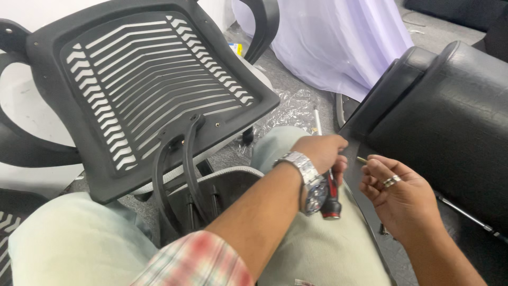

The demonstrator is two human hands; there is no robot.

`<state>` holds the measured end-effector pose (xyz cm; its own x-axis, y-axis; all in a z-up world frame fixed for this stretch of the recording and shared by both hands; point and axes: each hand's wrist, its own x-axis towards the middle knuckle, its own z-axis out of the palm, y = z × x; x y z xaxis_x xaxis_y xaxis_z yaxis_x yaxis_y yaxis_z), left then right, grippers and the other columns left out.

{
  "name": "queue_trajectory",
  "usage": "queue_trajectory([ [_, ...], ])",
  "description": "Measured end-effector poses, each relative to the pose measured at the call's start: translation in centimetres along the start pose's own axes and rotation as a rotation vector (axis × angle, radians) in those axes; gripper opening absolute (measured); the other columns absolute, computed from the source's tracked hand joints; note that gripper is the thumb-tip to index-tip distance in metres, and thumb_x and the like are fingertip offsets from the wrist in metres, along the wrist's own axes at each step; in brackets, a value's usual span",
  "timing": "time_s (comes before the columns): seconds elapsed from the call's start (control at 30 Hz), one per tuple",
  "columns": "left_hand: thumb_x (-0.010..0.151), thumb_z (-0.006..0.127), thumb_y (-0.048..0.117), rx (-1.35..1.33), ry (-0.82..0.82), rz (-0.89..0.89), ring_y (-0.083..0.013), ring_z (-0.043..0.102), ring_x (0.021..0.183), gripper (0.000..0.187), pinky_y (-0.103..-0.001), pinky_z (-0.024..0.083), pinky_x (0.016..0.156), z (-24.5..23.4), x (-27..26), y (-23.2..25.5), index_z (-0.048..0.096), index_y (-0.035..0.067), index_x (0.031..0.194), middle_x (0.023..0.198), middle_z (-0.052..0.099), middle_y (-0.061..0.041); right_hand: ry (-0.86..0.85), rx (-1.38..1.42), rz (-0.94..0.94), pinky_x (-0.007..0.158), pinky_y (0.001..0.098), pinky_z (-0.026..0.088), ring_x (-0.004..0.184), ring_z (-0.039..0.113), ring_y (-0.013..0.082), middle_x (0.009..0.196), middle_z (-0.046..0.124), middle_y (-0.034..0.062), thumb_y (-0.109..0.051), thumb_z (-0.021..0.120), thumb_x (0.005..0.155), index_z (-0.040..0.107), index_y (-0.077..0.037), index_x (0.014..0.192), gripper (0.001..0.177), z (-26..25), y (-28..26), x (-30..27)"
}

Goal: The person uses a screwdriver to tighten screws on the underside of an office chair seat. They repeatedly insert and turn the screwdriver to secure the fasteners while seated on the floor.

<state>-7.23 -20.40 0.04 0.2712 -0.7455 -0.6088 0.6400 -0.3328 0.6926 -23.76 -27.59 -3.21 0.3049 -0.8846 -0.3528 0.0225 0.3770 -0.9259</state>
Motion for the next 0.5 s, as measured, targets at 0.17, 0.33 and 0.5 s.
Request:
queue_trajectory([
  [0.17,0.081,0.067,0.026,0.168,0.349,0.311,-0.0119,0.057,0.048,0.027,-0.032,0.048,0.042,-7.1,-7.5,1.2,0.072,0.005,0.096,0.071,0.066,-0.002,-0.376,-0.343,-0.324,0.070,0.0256,0.056,0.078,0.068,0.0131,0.089,0.074,0.0096,-0.007,0.070,0.091,0.072,0.002,0.106,0.018,4.9,1.0,-3.3],
  [0.33,0.086,0.069,0.025,-0.017,0.458,0.284,-0.0140,0.048,0.045,0.032,-0.034,0.045,0.039,-14.4,-13.8,-0.1,0.069,-0.003,0.101,0.084,0.070,-0.007,-0.587,-0.570,-0.290,0.069,0.0220,0.055,0.077,0.068,0.0059,0.086,0.076,0.0025,-0.009,0.074,0.087,0.075,-0.001,0.101,0.016,8.6,1.3,-6.5],
  [0.5,0.088,0.072,0.023,-0.161,0.460,0.133,-0.0111,0.046,0.049,0.031,-0.032,0.044,0.041,-18.8,-14.4,-2.9,0.064,-0.004,0.102,0.085,0.070,-0.008,-0.577,-0.700,-0.293,0.069,0.0223,0.056,0.076,0.069,0.0057,0.084,0.076,0.0015,-0.012,0.074,0.086,0.075,-0.002,0.097,0.015,10.5,0.4,-6.8],
])
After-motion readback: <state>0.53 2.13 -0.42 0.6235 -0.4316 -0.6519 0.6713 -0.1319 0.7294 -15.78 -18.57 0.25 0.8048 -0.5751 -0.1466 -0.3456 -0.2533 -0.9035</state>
